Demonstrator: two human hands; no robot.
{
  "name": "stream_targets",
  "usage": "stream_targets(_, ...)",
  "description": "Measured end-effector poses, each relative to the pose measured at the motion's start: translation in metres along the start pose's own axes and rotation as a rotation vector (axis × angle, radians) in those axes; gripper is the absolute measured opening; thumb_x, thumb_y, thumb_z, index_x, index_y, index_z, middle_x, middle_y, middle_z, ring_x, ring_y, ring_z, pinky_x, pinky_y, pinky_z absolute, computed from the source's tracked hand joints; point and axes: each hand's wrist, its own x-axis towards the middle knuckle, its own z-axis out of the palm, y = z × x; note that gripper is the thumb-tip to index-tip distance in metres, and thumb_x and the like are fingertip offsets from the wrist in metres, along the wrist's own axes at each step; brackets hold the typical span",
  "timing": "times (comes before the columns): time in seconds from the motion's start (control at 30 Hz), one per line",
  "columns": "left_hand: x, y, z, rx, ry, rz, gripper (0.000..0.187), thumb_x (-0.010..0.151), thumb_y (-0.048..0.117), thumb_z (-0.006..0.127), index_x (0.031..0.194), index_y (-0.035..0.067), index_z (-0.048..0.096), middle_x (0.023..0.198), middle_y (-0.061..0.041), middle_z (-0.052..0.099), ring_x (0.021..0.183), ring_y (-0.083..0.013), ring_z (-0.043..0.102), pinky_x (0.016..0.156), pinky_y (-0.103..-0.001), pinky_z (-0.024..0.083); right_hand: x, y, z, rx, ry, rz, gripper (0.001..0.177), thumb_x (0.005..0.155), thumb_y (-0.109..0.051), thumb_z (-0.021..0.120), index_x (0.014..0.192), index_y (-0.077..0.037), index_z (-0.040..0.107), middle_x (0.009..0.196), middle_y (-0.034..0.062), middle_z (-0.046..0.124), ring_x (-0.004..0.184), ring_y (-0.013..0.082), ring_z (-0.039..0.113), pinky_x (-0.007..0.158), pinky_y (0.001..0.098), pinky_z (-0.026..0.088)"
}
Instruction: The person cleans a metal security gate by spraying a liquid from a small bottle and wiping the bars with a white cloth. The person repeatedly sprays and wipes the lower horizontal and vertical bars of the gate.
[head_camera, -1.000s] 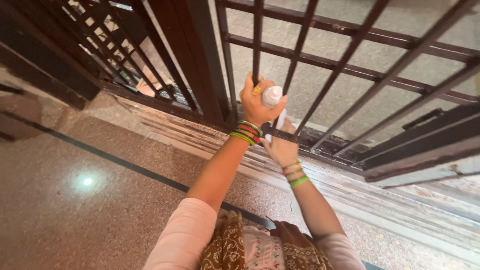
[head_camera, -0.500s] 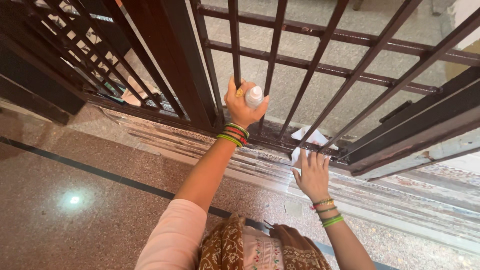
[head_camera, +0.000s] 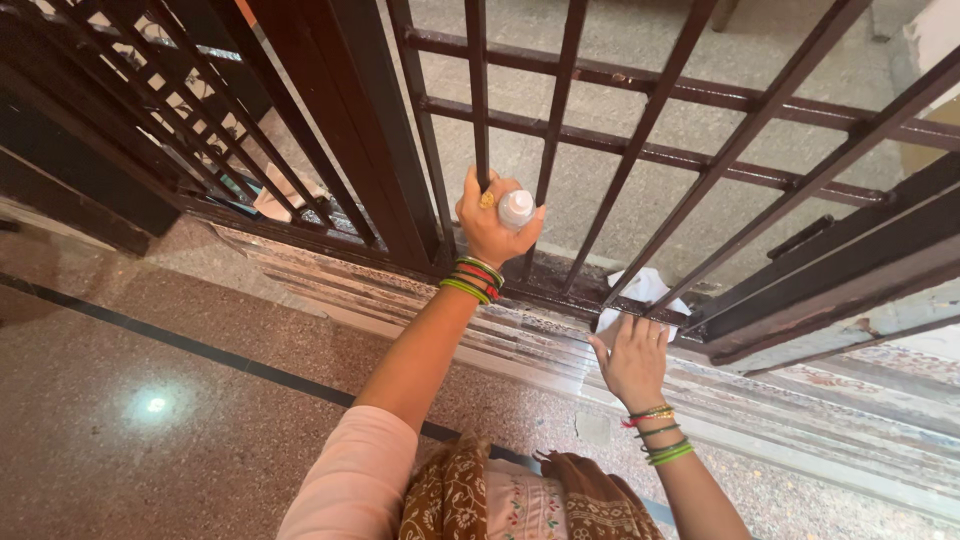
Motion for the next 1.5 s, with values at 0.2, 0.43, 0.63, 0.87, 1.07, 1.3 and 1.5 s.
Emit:
stream_targets(0.2,-0.002,0.0,-0.003,0.061,-0.042,-0.001,0.051,0.079,0.032,0.081,0.108,0.004,0.05,0.084,-0.008,0.057,0.068,-0.0244,0.064,0.067,-0.035,0.055,0.03,0.015,-0.008,-0.129,0.257,-0.217,0.086,0.079,-0.063,0.063,0.132,0.004,0.051,0.143,0.0333,0.048,0.137,0.0454,0.044,0.113,0.0613,0.027)
stream_targets(0.43,-0.001,0.001,-0.004,0.108,-0.037,0.038,0.038,0.077,0.031,0.081,0.096,0.011,0.054,0.087,-0.008,0.056,0.073,-0.027,0.063,0.072,-0.037,0.054,0.062,-0.008,0.004,0.074,0.161,-0.356,0.088,0.087,-0.057,0.063,0.146,0.005,0.045,0.144,0.0275,0.051,0.136,0.0419,0.047,0.115,0.0505,0.035)
stream_targets(0.63,-0.003,0.001,-0.002,0.135,-0.025,0.0,0.05,0.075,0.034,0.083,0.104,0.007,0.052,0.086,-0.007,0.059,0.072,-0.0259,0.064,0.07,-0.037,0.055,0.097,-0.072,0.018,0.107,0.217,-0.54,0.092,0.081,-0.062,0.064,0.143,0.003,0.046,0.141,0.0274,0.052,0.132,0.0413,0.051,0.107,0.0506,0.04)
stream_targets(0.87,-0.006,-0.003,-0.001,0.071,-0.02,-0.051,0.063,0.076,0.033,0.083,0.115,-0.002,0.049,0.082,-0.006,0.058,0.068,-0.0244,0.062,0.067,-0.035,0.054,0.132,-0.142,0.064,0.201,-0.378,-0.382,0.054,0.096,-0.053,0.058,0.135,-0.016,0.06,0.135,0.0139,0.061,0.131,0.0303,0.054,0.112,0.0432,0.043)
stream_targets(1.07,-0.002,-0.002,0.0,0.067,-0.001,0.019,0.058,0.079,0.031,0.081,0.116,-0.003,0.05,0.081,-0.004,0.061,0.07,-0.0255,0.064,0.073,-0.036,0.057,0.173,-0.19,0.12,0.57,-0.344,-0.406,0.055,0.093,-0.05,0.06,0.135,-0.015,0.06,0.132,0.0151,0.063,0.128,0.0321,0.056,0.108,0.0442,0.045)
stream_targets(1.3,-0.001,0.011,-0.009,0.028,-0.046,-0.082,0.048,0.076,0.029,0.084,0.104,0.003,0.057,0.095,-0.01,0.057,0.079,-0.031,0.065,0.074,-0.038,0.055,0.163,-0.18,0.129,0.58,-0.471,-0.366,0.056,0.09,-0.047,0.061,0.135,-0.013,0.06,0.128,0.0165,0.065,0.124,0.0342,0.059,0.104,0.0455,0.047)
stream_targets(1.5,-0.001,0.015,-0.028,-0.106,-0.195,-0.163,0.051,0.078,0.027,0.084,0.113,0.0,0.058,0.116,-0.015,0.054,0.098,-0.0327,0.063,0.088,-0.038,0.054,0.127,-0.15,0.072,0.386,-0.568,-0.322,0.054,0.089,-0.043,0.061,0.133,-0.012,0.063,0.122,0.0183,0.069,0.119,0.0368,0.063,0.099,0.0477,0.05)
